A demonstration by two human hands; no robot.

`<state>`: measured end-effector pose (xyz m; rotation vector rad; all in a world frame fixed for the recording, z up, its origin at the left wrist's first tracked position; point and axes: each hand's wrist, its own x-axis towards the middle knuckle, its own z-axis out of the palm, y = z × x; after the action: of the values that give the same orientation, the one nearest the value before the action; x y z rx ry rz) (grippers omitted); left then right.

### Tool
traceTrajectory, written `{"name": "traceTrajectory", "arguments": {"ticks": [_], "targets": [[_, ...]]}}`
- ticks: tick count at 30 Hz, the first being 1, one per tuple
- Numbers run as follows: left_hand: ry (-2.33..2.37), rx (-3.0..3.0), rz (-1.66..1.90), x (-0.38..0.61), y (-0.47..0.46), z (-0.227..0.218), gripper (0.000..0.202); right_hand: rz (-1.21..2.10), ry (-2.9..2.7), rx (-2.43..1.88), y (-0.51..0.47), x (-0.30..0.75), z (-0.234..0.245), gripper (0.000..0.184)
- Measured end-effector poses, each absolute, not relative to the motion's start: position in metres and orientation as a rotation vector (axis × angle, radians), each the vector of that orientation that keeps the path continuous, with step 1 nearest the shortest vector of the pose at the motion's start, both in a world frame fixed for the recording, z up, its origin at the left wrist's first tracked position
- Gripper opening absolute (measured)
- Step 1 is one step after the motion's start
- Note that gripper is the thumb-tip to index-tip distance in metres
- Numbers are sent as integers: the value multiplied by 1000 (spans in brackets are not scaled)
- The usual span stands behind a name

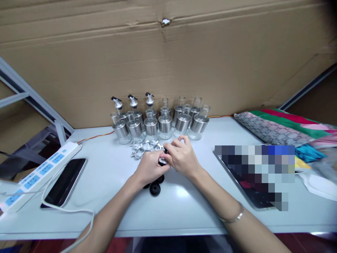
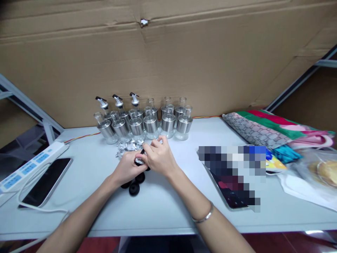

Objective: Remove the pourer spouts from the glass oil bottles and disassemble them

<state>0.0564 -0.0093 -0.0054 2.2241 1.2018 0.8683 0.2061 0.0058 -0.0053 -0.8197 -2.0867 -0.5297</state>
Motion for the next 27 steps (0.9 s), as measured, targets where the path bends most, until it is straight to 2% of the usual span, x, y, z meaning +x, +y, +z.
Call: {"name": "traceTrajectory", "arguments": {"ticks": [14, 16, 20, 23, 27], "targets": [[1162, 2289, 876, 55, -8, -4, 12, -531, -2094, -836, 4, 206, -5, 39], [1144, 2352, 903, 55, -8, -7, 13, -445, -2094, -857, 4, 206, -6, 41], [939, 2710, 920, 58, -11, -12, 21, -46, -1865, -1068, 5, 208, -7, 56], [830, 2847, 951, 60, -15, -12, 27, 5, -1814, -1122, 8, 211, -7, 51], [914, 2892, 1103, 54, -12, -4, 29, 18, -1768, -1258, 16, 219, -3, 42]]}}
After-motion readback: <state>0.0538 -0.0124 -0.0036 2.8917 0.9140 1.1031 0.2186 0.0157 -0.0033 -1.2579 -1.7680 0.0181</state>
